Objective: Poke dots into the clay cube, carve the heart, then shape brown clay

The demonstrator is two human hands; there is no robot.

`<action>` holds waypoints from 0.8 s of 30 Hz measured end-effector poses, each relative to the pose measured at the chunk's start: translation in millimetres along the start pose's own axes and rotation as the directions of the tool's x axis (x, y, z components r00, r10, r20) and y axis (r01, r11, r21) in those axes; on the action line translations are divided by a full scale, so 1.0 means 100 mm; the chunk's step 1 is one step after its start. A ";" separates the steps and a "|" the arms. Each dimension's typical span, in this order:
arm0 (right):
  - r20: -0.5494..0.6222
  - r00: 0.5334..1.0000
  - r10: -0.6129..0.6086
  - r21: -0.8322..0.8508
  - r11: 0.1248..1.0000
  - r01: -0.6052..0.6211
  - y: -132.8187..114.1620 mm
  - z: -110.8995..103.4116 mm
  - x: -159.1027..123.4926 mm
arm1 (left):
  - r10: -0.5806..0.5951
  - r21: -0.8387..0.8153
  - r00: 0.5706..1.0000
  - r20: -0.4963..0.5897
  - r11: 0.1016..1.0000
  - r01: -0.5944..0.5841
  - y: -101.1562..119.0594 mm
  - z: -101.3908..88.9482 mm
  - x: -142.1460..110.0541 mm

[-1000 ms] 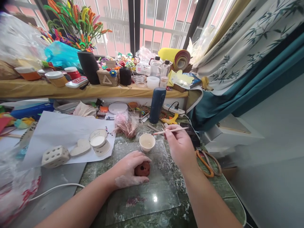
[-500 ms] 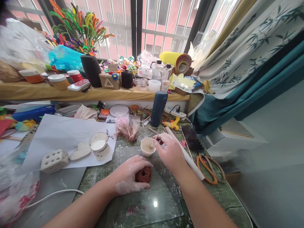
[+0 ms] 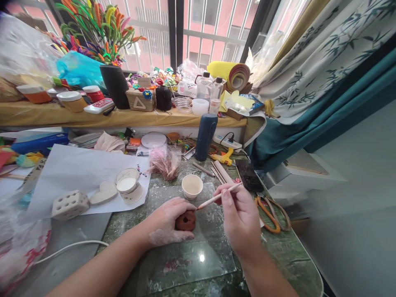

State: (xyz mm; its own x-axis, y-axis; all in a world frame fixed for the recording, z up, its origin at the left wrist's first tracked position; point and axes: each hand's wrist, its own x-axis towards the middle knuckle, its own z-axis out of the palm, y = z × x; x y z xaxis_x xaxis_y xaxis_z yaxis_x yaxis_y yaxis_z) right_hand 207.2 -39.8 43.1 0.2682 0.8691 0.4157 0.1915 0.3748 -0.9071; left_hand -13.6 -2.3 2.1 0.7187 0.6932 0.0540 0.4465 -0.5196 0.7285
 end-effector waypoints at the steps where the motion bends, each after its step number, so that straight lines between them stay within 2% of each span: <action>1: 0.046 0.999 0.011 -0.009 1.000 -0.011 0.01 0.01 -0.08 | 0.004 0.000 1.000 0.001 1.000 -0.004 0.00 0.00 0.00; 5: 0.205 0.978 0.036 -0.083 0.996 -0.019 0.07 0.06 -0.31 | 0.025 -0.001 1.000 0.005 1.000 -0.025 0.02 -0.02 0.02; 8: 0.317 0.948 -0.005 -0.153 0.987 0.057 0.07 0.09 -0.31 | 0.041 -0.001 0.999 -0.001 0.999 -0.041 0.02 -0.01 0.03; 9: 0.381 0.924 -0.027 -0.169 0.981 0.099 0.05 0.10 -0.29 | 0.045 0.003 0.999 -0.004 0.999 -0.045 0.02 0.00 0.03; 11: 0.532 0.844 -0.070 -0.178 0.965 0.192 0.01 0.12 -0.23 | 0.052 0.015 0.999 -0.012 0.999 -0.052 0.01 0.02 0.03; 12: 0.588 0.805 -0.081 -0.181 0.956 0.229 0.00 0.13 -0.20 | 0.056 0.020 0.998 -0.014 0.998 -0.056 0.01 0.02 0.03; 13: 0.613 0.786 -0.084 -0.192 0.949 0.251 0.00 0.15 -0.18 | 0.059 0.022 0.998 -0.016 0.998 -0.059 0.01 0.03 0.03; 14: 0.606 0.792 -0.077 -0.215 0.942 0.256 0.00 0.17 -0.16 | 0.061 0.022 0.998 -0.017 0.998 -0.061 0.01 0.03 0.03; 17: 0.505 0.863 -0.034 -0.296 0.932 0.210 0.00 0.22 -0.14 | 0.058 0.018 0.998 -0.018 0.998 -0.058 0.01 0.03 0.03; 18: 0.501 0.865 -0.028 -0.305 0.930 0.207 -0.01 0.22 -0.14 | 0.056 0.017 0.998 -0.017 0.998 -0.056 0.01 0.03 0.03; 19: 0.523 0.852 -0.028 -0.303 0.928 0.216 -0.03 0.22 -0.13 | 0.056 0.014 0.998 -0.014 0.998 -0.056 0.01 0.03 0.03; 22: 0.633 0.774 -0.023 -0.260 0.935 0.240 -0.16 0.15 -0.08 | 0.062 -0.007 0.998 -0.013 0.998 -0.062 -0.01 0.03 0.03; 23: 0.638 0.770 -0.011 -0.254 0.941 0.223 -0.21 0.11 -0.05 | 0.061 -0.012 0.998 -0.013 0.998 -0.061 -0.02 0.03 0.02; 24: 0.611 0.792 0.005 -0.256 0.948 0.191 -0.26 0.07 -0.02 | 0.058 -0.014 0.998 -0.015 0.998 -0.058 -0.02 0.03 0.02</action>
State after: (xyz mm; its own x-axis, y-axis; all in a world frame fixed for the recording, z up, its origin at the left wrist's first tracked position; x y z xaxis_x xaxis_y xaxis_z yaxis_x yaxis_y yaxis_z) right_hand 195.5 -48.7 65.3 -0.3633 0.8872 0.2843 0.4740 0.4387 -0.7634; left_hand -11.3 -1.4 -1.4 0.7350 0.6696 0.1065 0.3967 -0.5521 0.7333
